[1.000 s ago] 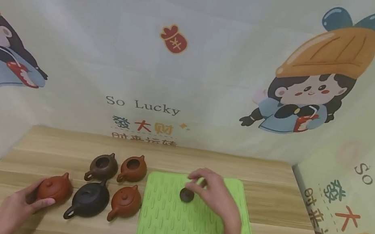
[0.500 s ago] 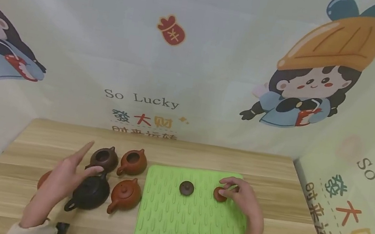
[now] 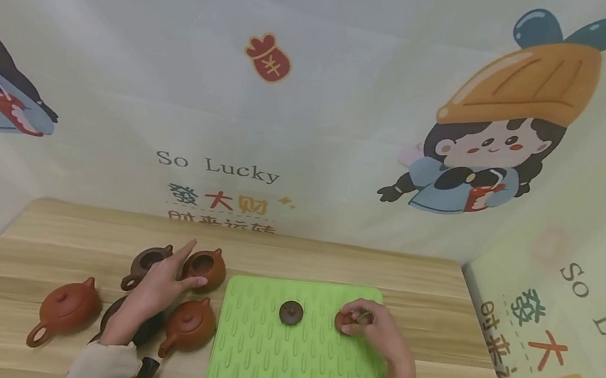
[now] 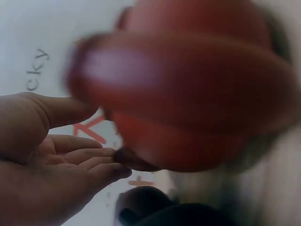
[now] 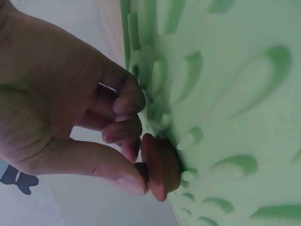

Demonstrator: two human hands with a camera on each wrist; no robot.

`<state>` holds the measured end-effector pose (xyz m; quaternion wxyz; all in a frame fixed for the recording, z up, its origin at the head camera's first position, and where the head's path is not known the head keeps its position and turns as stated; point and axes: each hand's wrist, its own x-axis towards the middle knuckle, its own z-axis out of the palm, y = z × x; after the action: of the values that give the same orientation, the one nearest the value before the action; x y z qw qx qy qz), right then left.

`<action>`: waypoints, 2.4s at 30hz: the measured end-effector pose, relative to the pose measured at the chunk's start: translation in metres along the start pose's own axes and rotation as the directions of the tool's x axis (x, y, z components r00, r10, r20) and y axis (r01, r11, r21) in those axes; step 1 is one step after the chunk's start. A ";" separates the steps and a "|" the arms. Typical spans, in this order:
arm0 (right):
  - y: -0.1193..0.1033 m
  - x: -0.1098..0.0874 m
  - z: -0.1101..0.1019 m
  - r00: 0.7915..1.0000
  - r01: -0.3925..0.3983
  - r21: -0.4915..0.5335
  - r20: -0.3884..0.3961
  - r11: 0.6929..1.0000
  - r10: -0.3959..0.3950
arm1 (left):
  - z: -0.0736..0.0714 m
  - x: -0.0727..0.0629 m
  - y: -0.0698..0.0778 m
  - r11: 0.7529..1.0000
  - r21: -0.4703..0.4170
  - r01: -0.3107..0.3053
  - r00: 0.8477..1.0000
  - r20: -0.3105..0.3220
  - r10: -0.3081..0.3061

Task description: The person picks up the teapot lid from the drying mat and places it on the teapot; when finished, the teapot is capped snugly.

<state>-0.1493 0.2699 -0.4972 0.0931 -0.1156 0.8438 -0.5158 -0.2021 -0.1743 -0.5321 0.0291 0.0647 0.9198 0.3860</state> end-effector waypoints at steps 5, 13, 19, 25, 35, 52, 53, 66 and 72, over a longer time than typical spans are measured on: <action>0.003 -0.003 0.000 1.000 0.010 0.035 0.015 0.999 -0.010 | -0.014 -0.019 0.032 0.999 -0.039 0.024 0.999 0.023 -0.023; 0.000 -0.004 0.002 1.000 -0.010 0.054 -0.027 0.999 0.012 | -0.018 -0.022 0.038 0.999 -0.012 0.034 0.999 0.030 -0.033; -0.003 -0.005 0.001 0.998 -0.007 0.041 -0.069 0.999 0.009 | -0.016 -0.020 0.039 0.999 0.000 0.053 0.999 0.012 -0.053; -0.011 -0.006 -0.001 0.994 0.017 -0.010 -0.103 1.000 -0.017 | -0.013 -0.018 0.033 1.000 0.000 0.029 1.000 0.007 -0.029; -0.038 -0.004 0.003 0.983 0.125 -0.069 -0.129 0.990 -0.134 | -0.006 -0.010 0.016 1.000 0.001 0.017 1.000 0.011 -0.017; -0.070 0.012 0.032 0.973 0.179 -0.051 -0.142 0.982 -0.185 | -0.018 -0.021 0.046 0.998 -0.009 0.063 0.998 0.028 -0.063; -0.073 0.015 0.036 0.973 0.181 -0.035 -0.141 0.983 -0.184 | -0.018 -0.021 0.045 0.998 -0.009 0.063 0.998 0.027 -0.063; -0.094 0.035 0.078 0.979 0.119 0.009 -0.165 0.993 -0.116 | -0.006 -0.012 0.018 1.000 -0.007 -0.030 0.999 -0.023 0.030; -0.100 0.041 0.095 0.975 0.113 0.048 -0.199 0.992 -0.101 | -0.012 -0.018 0.031 1.000 -0.010 -0.018 1.000 -0.020 0.017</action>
<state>-0.1521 0.1334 -0.4524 -0.0150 -0.1069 0.8258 -0.5535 -0.1829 -0.1639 -0.5010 0.0169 0.0687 0.9174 0.3917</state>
